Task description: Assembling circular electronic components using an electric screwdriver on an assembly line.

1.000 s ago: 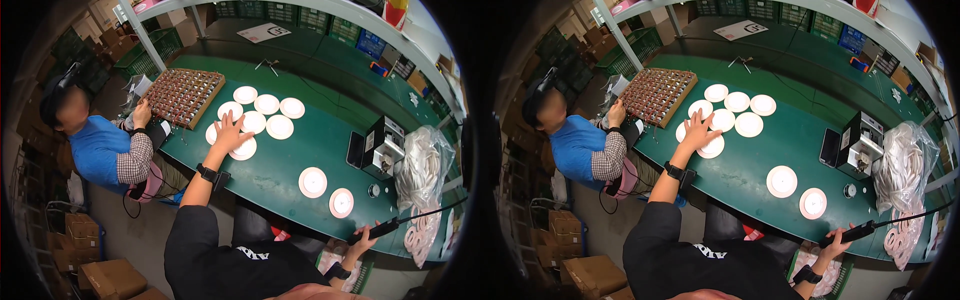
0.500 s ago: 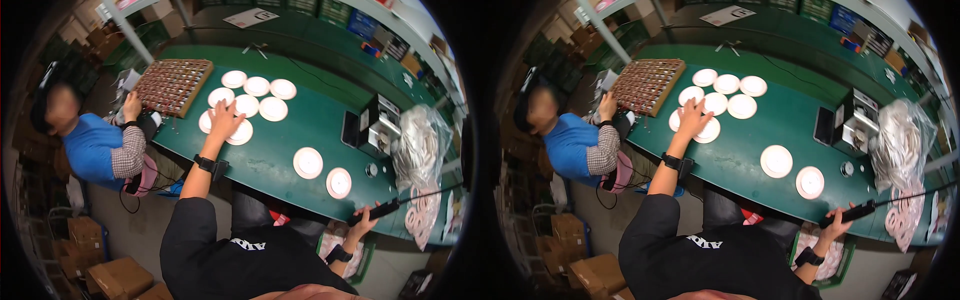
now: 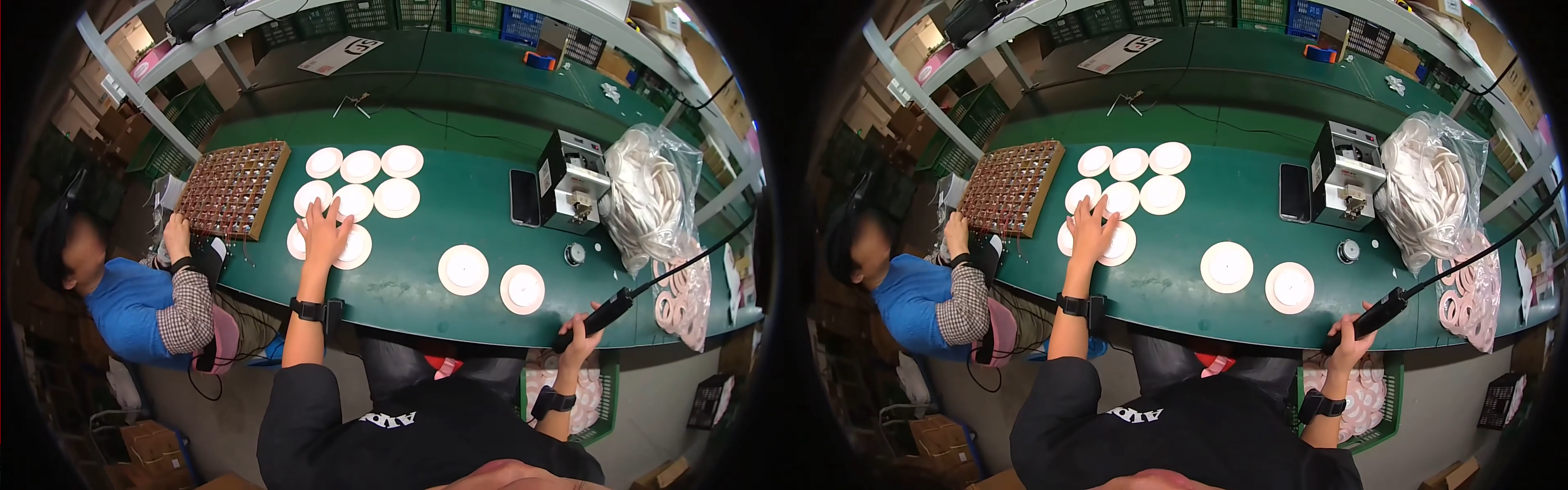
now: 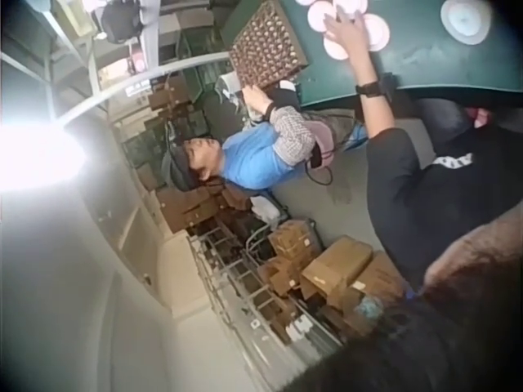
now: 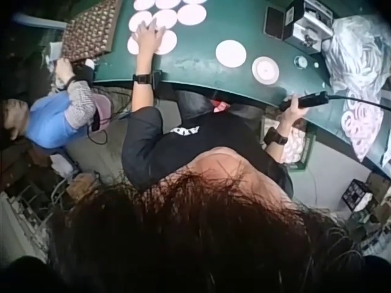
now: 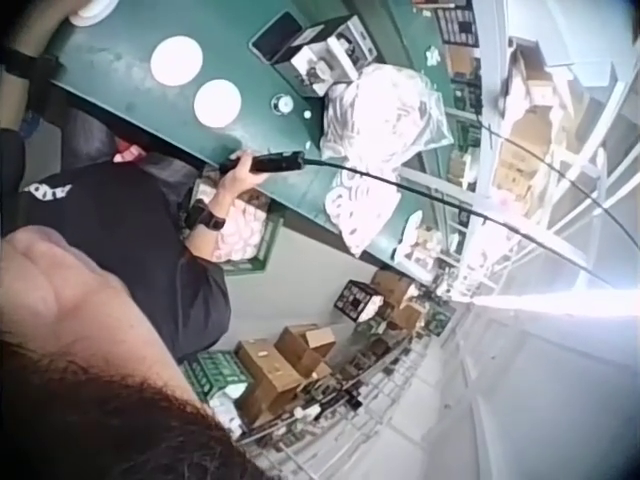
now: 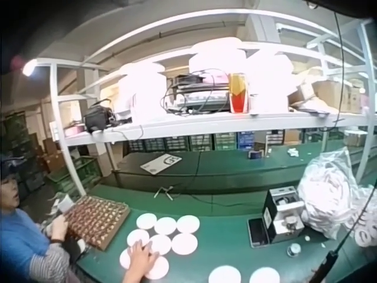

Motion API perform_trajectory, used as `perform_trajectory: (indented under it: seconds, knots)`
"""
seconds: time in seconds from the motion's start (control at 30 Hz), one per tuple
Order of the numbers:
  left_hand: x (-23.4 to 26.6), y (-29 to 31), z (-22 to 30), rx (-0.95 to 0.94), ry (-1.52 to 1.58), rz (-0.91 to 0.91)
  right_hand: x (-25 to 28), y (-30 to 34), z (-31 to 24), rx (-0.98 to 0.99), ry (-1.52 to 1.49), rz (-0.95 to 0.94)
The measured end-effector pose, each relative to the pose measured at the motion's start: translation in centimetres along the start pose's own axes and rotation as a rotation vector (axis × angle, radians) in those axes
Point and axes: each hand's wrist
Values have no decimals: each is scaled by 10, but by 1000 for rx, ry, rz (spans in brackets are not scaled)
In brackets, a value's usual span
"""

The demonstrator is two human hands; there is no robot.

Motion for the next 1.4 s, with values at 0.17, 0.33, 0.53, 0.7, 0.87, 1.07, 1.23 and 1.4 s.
perform_trajectory:
  seconds: [0.17,0.33,0.53,0.7,0.87,1.07,1.23,1.4]
  knots:
    - [14,12,9,0,-21,-42,-3,0,2,24,21,-25]
    - [21,49,17,67,-52,-28,-6,1,-4,44,51,-11]
    - [15,78,8,158,-7,46,-4,2,0,47,54,-25]
    - [13,82,9,171,-30,37,-2,1,2,47,44,-37]
    - [14,82,17,159,-33,39,-2,1,3,45,42,-15]
    - [11,75,22,141,-41,43,-2,0,3,57,50,-32]
    - [5,74,18,118,-29,58,-1,1,5,49,37,-42]
    - [2,78,15,127,28,167,-3,1,3,44,39,-25]
Point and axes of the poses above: each hand's wrist, its own y-axis away from the middle knuckle, its own x-axis out of the back of the hand, z = x × y, and after that the axes turned 13 degrees about x, right-handed
